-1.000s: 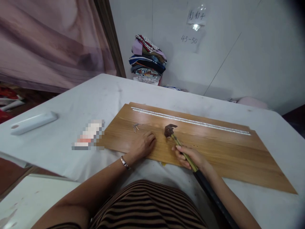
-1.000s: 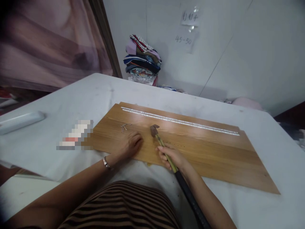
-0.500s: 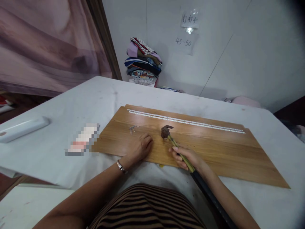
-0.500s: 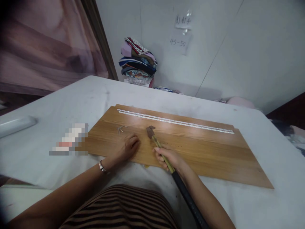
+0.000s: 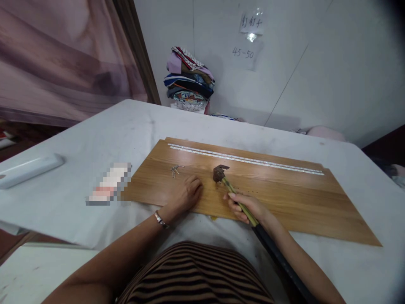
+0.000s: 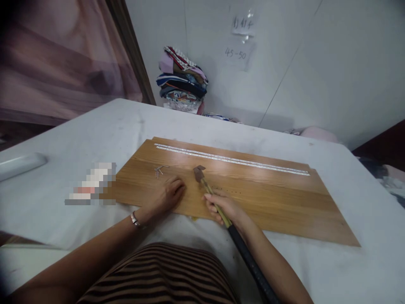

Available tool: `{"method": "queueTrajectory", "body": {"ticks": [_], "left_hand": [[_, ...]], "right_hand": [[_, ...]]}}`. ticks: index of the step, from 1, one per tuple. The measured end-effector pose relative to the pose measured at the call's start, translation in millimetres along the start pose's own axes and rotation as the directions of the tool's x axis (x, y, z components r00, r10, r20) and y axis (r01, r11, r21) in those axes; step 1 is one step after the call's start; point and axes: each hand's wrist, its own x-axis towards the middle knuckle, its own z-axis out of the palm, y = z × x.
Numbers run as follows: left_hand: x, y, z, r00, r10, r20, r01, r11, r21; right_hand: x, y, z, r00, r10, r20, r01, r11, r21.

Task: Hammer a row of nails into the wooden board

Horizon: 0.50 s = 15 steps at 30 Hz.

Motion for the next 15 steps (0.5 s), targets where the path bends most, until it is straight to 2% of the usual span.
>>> {"method": "queueTrajectory", "body": {"ticks": [7, 15], "left_hand": [[-1.1, 1.1, -1.2, 1.0, -0.001, 0.023, 0.001, 1.0, 0.005], [-1.6, 11.9, -7.2, 0.999, -0.027, 0.047, 0.025, 0.998, 0.051]], "right_hand": [[5.0, 4.1, 0.0, 1.0, 0.014, -0.024, -0.015, 1.0, -0.012], [2.7, 7.8, -3.6, 1.0, -0.004, 0.0, 0.004, 1.0, -0.017]]}}
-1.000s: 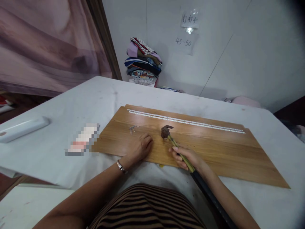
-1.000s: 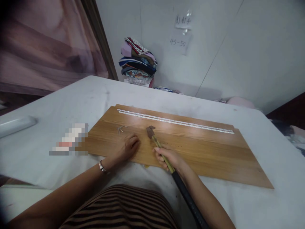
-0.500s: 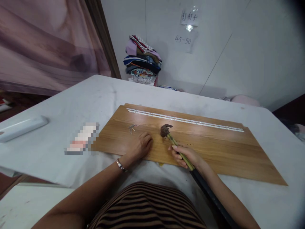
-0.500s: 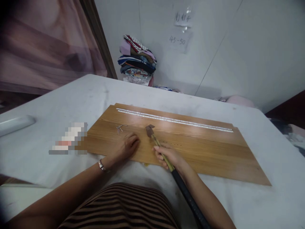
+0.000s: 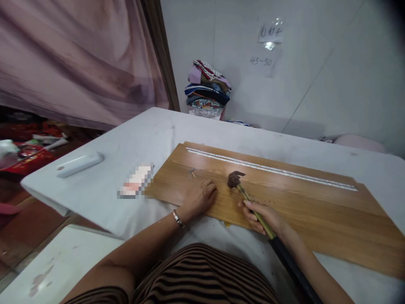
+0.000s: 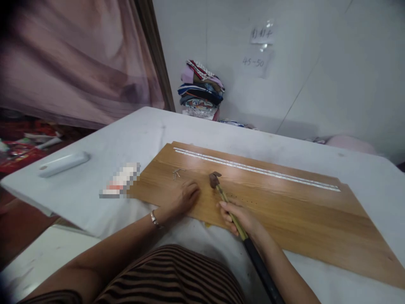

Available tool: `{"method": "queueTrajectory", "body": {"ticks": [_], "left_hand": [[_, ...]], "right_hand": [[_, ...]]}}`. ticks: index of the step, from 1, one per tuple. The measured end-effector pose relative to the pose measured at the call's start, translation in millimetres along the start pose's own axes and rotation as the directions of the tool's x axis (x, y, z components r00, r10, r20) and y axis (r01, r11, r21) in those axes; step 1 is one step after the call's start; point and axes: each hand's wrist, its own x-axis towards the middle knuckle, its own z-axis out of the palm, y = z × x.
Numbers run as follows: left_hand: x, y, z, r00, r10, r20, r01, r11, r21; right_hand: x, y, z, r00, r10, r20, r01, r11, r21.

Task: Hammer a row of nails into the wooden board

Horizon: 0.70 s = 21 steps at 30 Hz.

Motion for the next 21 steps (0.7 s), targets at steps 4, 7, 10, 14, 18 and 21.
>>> {"method": "queueTrajectory", "body": {"ticks": [4, 7, 10, 14, 18, 21], "left_hand": [[1.3, 7.4, -8.2, 1.0, -0.021, 0.016, 0.021, 1.0, -0.002], [1.6, 8.8, -9.6, 0.999, -0.028, 0.023, 0.028, 1.0, 0.0], [1.2, 7.3, -7.9, 0.999, -0.028, 0.02, 0.028, 1.0, 0.0], [0.3, 1.6, -2.6, 1.0, -0.01, 0.015, 0.01, 1.0, 0.006], [0.1, -7.9, 6.9, 1.0, 0.017, -0.012, -0.017, 1.0, -0.006], [0.5, -10.9, 9.8, 1.0, 0.026, -0.016, -0.026, 1.0, -0.009]], "right_hand": [[2.5, 0.6, -0.2, 1.0, 0.022, 0.003, -0.022, 1.0, -0.012], [3.0, 0.3, 0.7, 0.999, 0.034, -0.009, -0.034, 0.999, -0.017], [1.0, -0.9, 1.4, 0.999, 0.033, -0.018, -0.033, 0.999, -0.002], [-0.1, -1.5, 1.5, 0.999, 0.02, -0.045, -0.02, 1.0, 0.0], [3.7, -0.1, 0.7, 0.999, 0.03, -0.023, -0.029, 0.999, 0.015], [5.3, 0.3, -0.2, 0.999, 0.026, -0.021, -0.025, 0.999, 0.022]]}}
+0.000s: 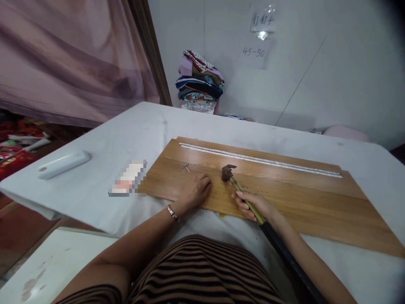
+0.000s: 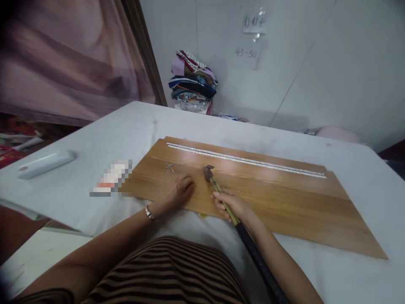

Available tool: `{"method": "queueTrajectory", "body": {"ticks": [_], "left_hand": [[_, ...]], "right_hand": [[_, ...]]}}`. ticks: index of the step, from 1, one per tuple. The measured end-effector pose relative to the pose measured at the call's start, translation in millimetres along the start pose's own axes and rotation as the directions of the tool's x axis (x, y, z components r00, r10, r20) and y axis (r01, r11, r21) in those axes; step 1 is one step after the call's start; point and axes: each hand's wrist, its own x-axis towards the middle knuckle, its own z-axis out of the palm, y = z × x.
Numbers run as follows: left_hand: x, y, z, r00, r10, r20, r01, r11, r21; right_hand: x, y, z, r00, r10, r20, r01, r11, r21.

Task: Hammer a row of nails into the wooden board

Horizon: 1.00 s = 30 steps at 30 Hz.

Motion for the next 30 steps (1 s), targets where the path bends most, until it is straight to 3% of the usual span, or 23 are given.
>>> {"method": "queueTrajectory", "body": {"ticks": [11, 30], "left_hand": [[2.5, 10.8, -13.9, 1.0, -0.006, 0.013, 0.006, 1.0, -0.006], [-3.4, -1.3, 3.5, 1.0, 0.005, -0.022, -0.005, 1.0, -0.008]], "right_hand": [[-5.1, -3.9, 0.1, 1.0, -0.014, 0.009, 0.014, 1.0, -0.01], [-4.0, -2.3, 4.3, 1.0, 0.008, -0.021, -0.009, 0.997, -0.07]]}}
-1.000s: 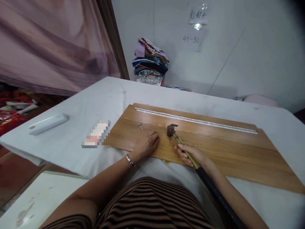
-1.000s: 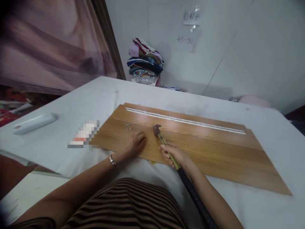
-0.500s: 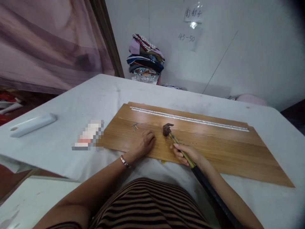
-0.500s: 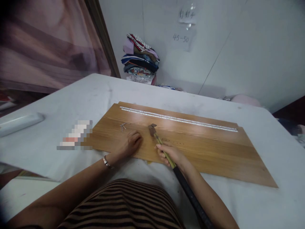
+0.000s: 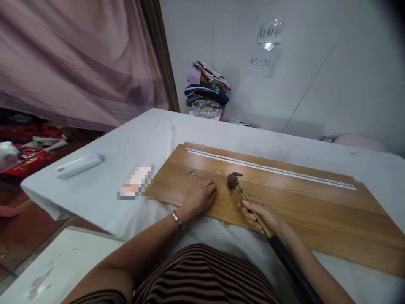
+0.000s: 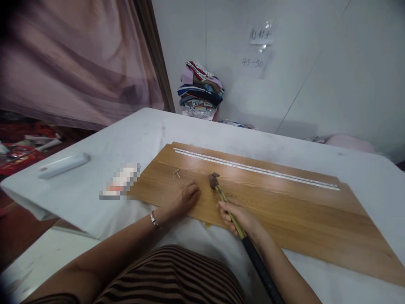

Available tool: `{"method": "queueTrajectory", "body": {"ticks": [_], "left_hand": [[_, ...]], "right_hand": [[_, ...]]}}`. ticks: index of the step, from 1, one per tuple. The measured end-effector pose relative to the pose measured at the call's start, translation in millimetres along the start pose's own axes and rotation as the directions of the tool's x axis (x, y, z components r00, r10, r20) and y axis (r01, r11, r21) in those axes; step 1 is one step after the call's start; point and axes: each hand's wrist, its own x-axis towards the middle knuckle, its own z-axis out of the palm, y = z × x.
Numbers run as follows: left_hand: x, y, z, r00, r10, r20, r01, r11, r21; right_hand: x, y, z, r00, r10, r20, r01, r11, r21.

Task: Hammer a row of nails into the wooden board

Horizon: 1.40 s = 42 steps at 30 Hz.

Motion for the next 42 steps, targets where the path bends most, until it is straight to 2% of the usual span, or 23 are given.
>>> {"method": "queueTrajectory", "body": {"ticks": [7, 13, 20, 35, 42], "left_hand": [[1.5, 5.2, -7.0, 0.999, -0.01, 0.036, 0.01, 1.0, 0.003], [4.8, 14.2, -18.7, 0.998, -0.027, 0.054, 0.027, 1.0, 0.002], [4.7, 8.6, -12.6, 1.0, -0.006, 0.025, 0.006, 1.0, 0.009], [5.2, 8.9, -13.4, 0.999, -0.023, 0.034, 0.025, 0.999, -0.033], [5.2, 8.5, -12.3, 0.999, -0.018, 0.039, 0.018, 1.0, 0.013]], "right_hand": [[-2.7, -1.1, -2.0, 0.999, -0.033, 0.024, 0.031, 0.998, 0.052], [2.2, 1.2, -1.6, 1.0, -0.005, 0.015, 0.004, 0.999, 0.045], [-3.9, -1.5, -2.3, 1.0, -0.009, 0.006, 0.009, 0.998, 0.056], [-0.2, 0.8, -4.8, 0.999, -0.035, 0.025, 0.033, 0.997, 0.071], [2.5, 1.7, -5.3, 1.0, -0.019, 0.007, 0.019, 0.999, 0.047]]}}
